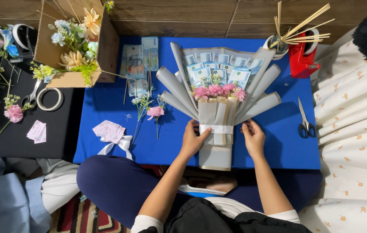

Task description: Final adjustments to a money bouquet, including fixing the wrapping paper and ribbon.

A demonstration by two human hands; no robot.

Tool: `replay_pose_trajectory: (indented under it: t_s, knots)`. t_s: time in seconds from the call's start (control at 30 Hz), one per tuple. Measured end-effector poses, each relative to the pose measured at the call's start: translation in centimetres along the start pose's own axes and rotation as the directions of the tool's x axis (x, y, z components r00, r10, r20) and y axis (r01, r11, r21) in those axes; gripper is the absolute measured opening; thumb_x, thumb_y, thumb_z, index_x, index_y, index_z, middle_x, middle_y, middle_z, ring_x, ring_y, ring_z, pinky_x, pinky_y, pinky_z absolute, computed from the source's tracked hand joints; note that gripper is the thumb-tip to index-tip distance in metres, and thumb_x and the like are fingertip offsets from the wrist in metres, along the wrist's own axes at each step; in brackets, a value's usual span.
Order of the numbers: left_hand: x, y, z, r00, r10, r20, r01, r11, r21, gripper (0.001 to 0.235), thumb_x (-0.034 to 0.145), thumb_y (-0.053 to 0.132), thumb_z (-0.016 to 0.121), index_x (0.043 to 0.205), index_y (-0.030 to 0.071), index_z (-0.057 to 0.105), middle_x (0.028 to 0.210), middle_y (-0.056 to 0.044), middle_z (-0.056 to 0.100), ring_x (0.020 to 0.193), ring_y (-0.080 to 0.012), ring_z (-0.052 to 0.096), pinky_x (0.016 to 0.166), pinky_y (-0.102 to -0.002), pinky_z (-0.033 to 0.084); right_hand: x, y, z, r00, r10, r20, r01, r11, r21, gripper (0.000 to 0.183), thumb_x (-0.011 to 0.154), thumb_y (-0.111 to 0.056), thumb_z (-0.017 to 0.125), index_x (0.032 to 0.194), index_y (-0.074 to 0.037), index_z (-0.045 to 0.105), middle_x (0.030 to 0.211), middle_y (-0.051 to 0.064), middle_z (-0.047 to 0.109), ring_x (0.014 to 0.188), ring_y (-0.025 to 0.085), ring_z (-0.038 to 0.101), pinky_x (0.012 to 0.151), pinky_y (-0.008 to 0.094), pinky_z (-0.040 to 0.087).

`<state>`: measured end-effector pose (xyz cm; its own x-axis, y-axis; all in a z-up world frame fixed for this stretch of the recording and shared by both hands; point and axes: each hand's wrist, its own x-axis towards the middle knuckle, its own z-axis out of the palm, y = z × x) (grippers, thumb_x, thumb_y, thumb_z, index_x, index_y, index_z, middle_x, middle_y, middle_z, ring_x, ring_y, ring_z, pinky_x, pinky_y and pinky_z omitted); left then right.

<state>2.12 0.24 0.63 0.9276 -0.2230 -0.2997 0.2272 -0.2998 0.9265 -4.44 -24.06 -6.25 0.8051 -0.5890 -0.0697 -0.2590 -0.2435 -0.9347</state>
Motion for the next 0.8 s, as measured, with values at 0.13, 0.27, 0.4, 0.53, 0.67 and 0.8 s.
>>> replay_pose_trajectory:
  t_s: [0.13, 0.27, 0.4, 0.53, 0.67, 0.8]
  knots:
    - [0.5, -0.7, 0.0, 1.0, -0.018, 0.001, 0.018, 0.999, -0.03, 0.074, 0.092, 0.033, 0.077, 0.143, -0.01, 0.044, 0.124, -0.027, 0.062, 0.114, -0.0391, 0.066, 0.093, -0.048, 0.057, -0.5, -0.5, -0.7, 1.0, 0.031, 0.003, -0.031, 0.999, -0.007, 0.028, 0.104, -0.014, 0.067, 0.127, 0.001, 0.07, 0.103, 0.021, 0.075, 0.089, 0.029, 0.074, 0.082, 0.041, 0.061]
    - [0.5, -0.4, -0.3, 0.999, -0.05, -0.014, 0.049, 0.997, -0.052, 0.066, 0.091, 0.029, 0.076, 0.137, -0.009, 0.048, 0.12, -0.026, 0.064, 0.111, -0.0395, 0.068, 0.091, -0.047, 0.058, -2.4, -0.7, -0.1, 0.998, 0.063, -0.021, -0.062, 0.998, 0.021, 0.02, 0.101, -0.015, 0.071, 0.116, -0.003, 0.075, 0.099, 0.018, 0.076, 0.089, 0.025, 0.074, 0.08, 0.037, 0.061]
    - [0.6, -1.2, -0.1, 0.996, -0.048, -0.081, 0.046, 0.998, -0.032, 0.061, 0.085, 0.029, 0.083, 0.124, -0.005, 0.051, 0.109, -0.022, 0.065, 0.105, -0.0366, 0.069, 0.088, -0.044, 0.059, -4.4, -3.1, 0.3, 0.982, -0.18, -0.058, 0.176, 0.982, -0.069, 0.009, 0.092, -0.008, 0.079, 0.101, -0.007, 0.08, 0.095, 0.007, 0.074, 0.085, 0.021, 0.072, 0.077, 0.03, 0.059]
    - [0.4, -1.7, 0.6, 0.994, -0.015, -0.111, 0.011, 0.999, -0.032, 0.057, 0.085, 0.026, 0.085, 0.117, -0.003, 0.048, 0.101, -0.019, 0.059, 0.098, -0.0336, 0.067, 0.082, -0.041, 0.059, -4.9, -6.3, 1.2, 0.938, -0.347, 0.015, 0.346, 0.932, -0.102, 0.013, 0.089, -0.009, 0.082, 0.102, -0.008, 0.081, 0.098, 0.007, 0.072, 0.087, 0.024, 0.073, 0.078, 0.032, 0.061]
    - [0.3, -1.4, 1.0, 0.992, 0.059, -0.111, -0.053, 0.997, 0.057, 0.049, 0.084, 0.025, 0.085, 0.107, 0.002, 0.049, 0.095, -0.015, 0.056, 0.089, -0.0352, 0.068, 0.074, -0.043, 0.058, -4.2, -6.6, 1.5, 0.903, -0.422, 0.079, 0.43, 0.885, -0.177, 0.012, 0.088, -0.011, 0.082, 0.099, -0.013, 0.083, 0.098, 0.005, 0.073, 0.088, 0.025, 0.074, 0.079, 0.034, 0.06]
    - [-0.5, -0.5, 1.0, 0.967, 0.214, -0.139, -0.183, 0.962, 0.202, 0.037, 0.083, 0.023, 0.086, 0.097, 0.005, 0.056, 0.097, -0.014, 0.055, 0.085, -0.0367, 0.07, 0.071, -0.044, 0.059, -4.4, -8.0, 1.3, 0.878, -0.467, 0.109, 0.48, 0.855, -0.197, 0.013, 0.089, -0.008, 0.079, 0.101, -0.011, 0.083, 0.1, 0.007, 0.073, 0.089, 0.025, 0.074, 0.081, 0.035, 0.06]
